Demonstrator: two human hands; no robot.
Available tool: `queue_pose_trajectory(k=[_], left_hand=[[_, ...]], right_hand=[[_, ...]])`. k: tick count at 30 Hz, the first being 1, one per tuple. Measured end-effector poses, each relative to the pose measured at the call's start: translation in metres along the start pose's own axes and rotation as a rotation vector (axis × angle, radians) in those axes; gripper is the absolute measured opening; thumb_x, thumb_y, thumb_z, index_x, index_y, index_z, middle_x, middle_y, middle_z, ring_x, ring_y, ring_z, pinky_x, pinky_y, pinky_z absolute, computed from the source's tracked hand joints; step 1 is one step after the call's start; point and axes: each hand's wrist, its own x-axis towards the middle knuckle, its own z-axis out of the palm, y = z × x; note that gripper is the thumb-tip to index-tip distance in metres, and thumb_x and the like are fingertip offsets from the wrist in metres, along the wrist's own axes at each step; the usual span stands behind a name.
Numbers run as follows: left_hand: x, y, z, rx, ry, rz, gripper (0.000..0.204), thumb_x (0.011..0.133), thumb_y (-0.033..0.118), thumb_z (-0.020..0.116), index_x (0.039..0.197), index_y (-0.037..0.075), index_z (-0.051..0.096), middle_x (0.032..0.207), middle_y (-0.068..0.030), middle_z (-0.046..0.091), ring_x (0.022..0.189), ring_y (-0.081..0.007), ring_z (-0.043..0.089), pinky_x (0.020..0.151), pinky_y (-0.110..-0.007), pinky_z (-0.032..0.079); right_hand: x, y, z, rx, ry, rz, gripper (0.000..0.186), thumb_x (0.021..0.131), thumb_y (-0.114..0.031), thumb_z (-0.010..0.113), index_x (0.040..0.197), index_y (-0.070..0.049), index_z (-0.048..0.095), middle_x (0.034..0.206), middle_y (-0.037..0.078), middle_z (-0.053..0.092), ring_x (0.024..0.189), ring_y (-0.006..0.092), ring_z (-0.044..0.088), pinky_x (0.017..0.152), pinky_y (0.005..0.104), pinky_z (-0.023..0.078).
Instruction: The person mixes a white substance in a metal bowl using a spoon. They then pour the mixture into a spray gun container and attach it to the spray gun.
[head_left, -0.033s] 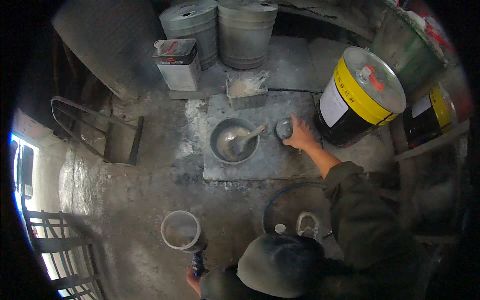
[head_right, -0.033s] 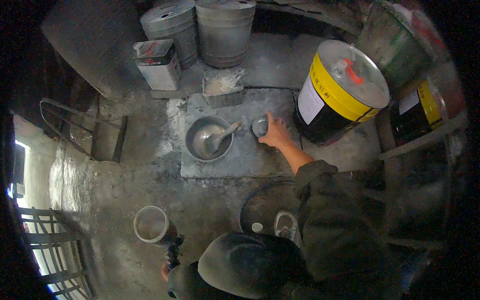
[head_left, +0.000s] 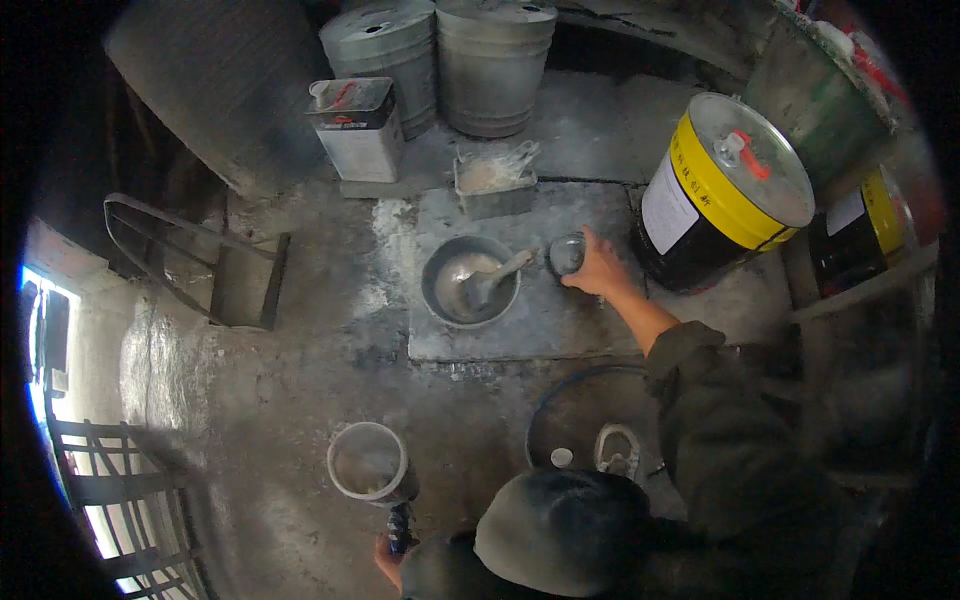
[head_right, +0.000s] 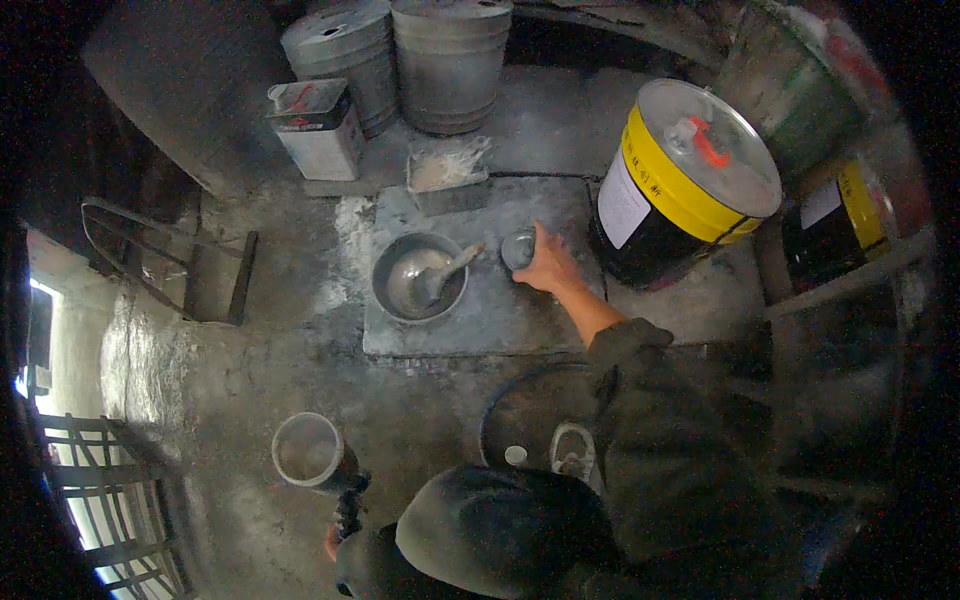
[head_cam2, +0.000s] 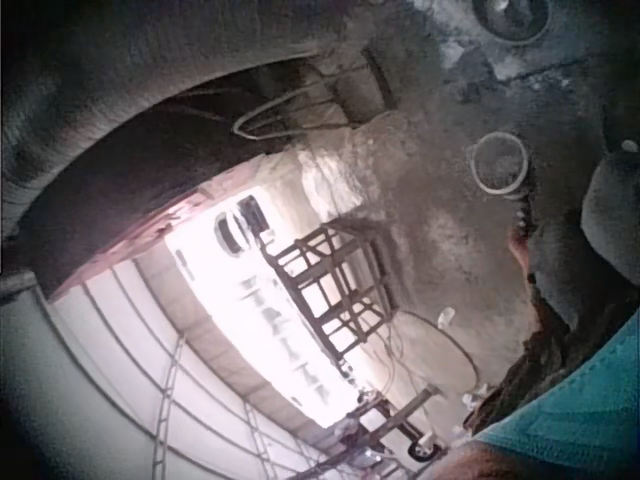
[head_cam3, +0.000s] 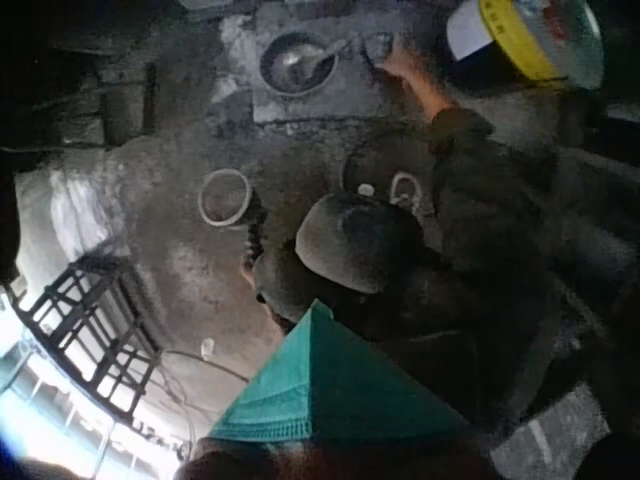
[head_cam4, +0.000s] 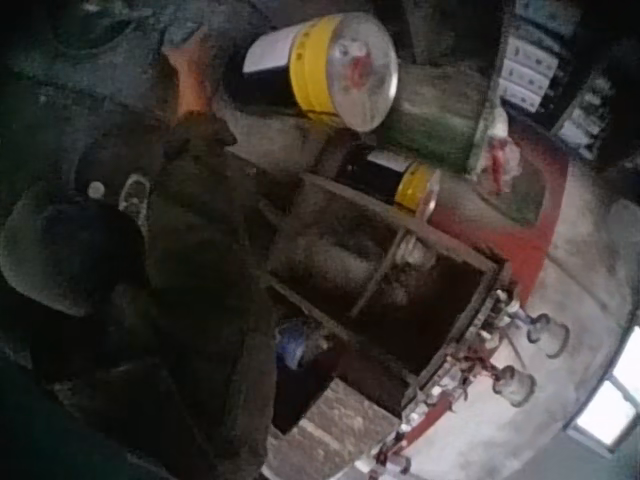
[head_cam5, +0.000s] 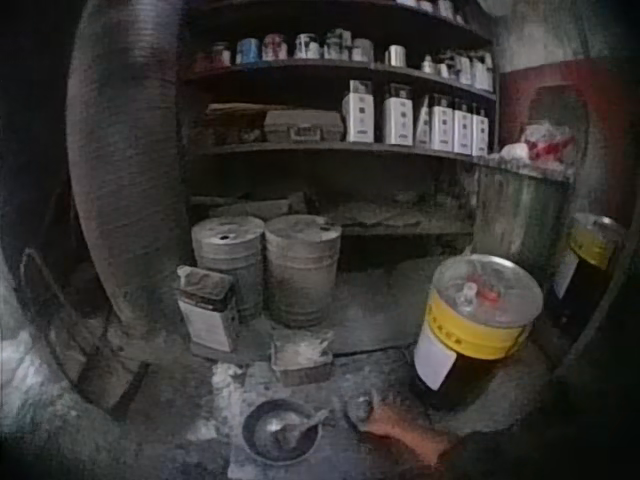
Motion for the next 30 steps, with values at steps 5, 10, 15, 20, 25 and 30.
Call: queue_pose_trajectory(k=[5, 10, 15, 20, 25, 30], left_hand=[[0.005, 0.046, 0.01, -0.345, 0.125, -0.621, 0.079, 0.069, 0.028, 0.083, 0.134, -0.002, 0.048, 0.12, -0.0217, 0.06, 0.103, -0.0336, 0.066, 0.083, -0.04, 0.055], [0.011, 0.059, 0.029, -0.101, -0.057, -0.44, 0.067, 0.07, 0.025, 0.082, 0.123, 0.0, 0.052, 0.11, -0.0172, 0.062, 0.096, -0.03, 0.066, 0.078, -0.04, 0.055], [0.06, -0.076, 0.03, 0.365, -0.499, -0.224, 0.054, 0.071, 0.023, 0.081, 0.113, 0.001, 0.055, 0.1, -0.0126, 0.065, 0.089, -0.0264, 0.066, 0.073, -0.04, 0.054], [0.064, 0.112, 0.145, 0.339, -0.386, -0.351, 0.033, 0.072, 0.012, 0.075, 0.098, 0.005, 0.055, 0.085, -0.0081, 0.061, 0.075, -0.0221, 0.062, 0.062, -0.037, 0.05], [0.069, 0.146, 0.167, -0.027, -0.322, -0.25, 0.024, 0.073, 0.005, 0.069, 0.092, 0.005, 0.054, 0.079, -0.0109, 0.057, 0.069, -0.0284, 0.056, 0.062, -0.039, 0.046], [0.067, 0.122, 0.197, -0.007, -0.422, 0.046, 0.024, 0.07, 0.003, 0.067, 0.089, 0.003, 0.053, 0.076, -0.0175, 0.052, 0.069, -0.038, 0.051, 0.063, -0.043, 0.044]], right_hand=[[0.029, -0.041, 0.001, 0.142, 0.054, 0.028, 0.118, 0.065, -0.042, 0.085, 0.154, -0.01, 0.015, 0.142, 0.023, 0.046, 0.13, 0.0422, 0.044, 0.105, 0.0489, 0.042], [0.032, -0.057, -0.014, 0.053, 0.145, 0.095, 0.107, 0.072, -0.043, 0.081, 0.151, -0.004, 0.021, 0.144, 0.023, 0.045, 0.132, 0.0384, 0.044, 0.108, 0.0433, 0.039], [0.014, -0.018, -0.038, 0.307, 0.379, -0.276, 0.079, 0.08, -0.026, 0.077, 0.145, -0.006, 0.035, 0.135, 0.017, 0.052, 0.113, 0.0268, 0.058, 0.096, 0.0389, 0.048], [-0.073, -0.004, -0.17, 0.586, 0.468, -0.502, 0.033, 0.088, -0.008, 0.068, 0.12, -0.005, 0.062, 0.102, 0.006, 0.069, 0.085, 0.0103, 0.062, 0.075, 0.0272, 0.052], [-0.064, 0.041, -0.295, 0.368, 0.869, -0.423, 0.019, 0.093, -0.017, 0.064, 0.104, -0.002, 0.069, 0.093, 0.007, 0.071, 0.085, 0.0131, 0.065, 0.074, 0.0272, 0.051], [0.004, 0.124, -0.358, 0.437, 0.462, 0.017, 0.027, 0.088, -0.022, 0.066, 0.093, 0.005, 0.068, 0.08, 0.013, 0.069, 0.062, 0.0196, 0.064, 0.053, 0.0331, 0.049]])
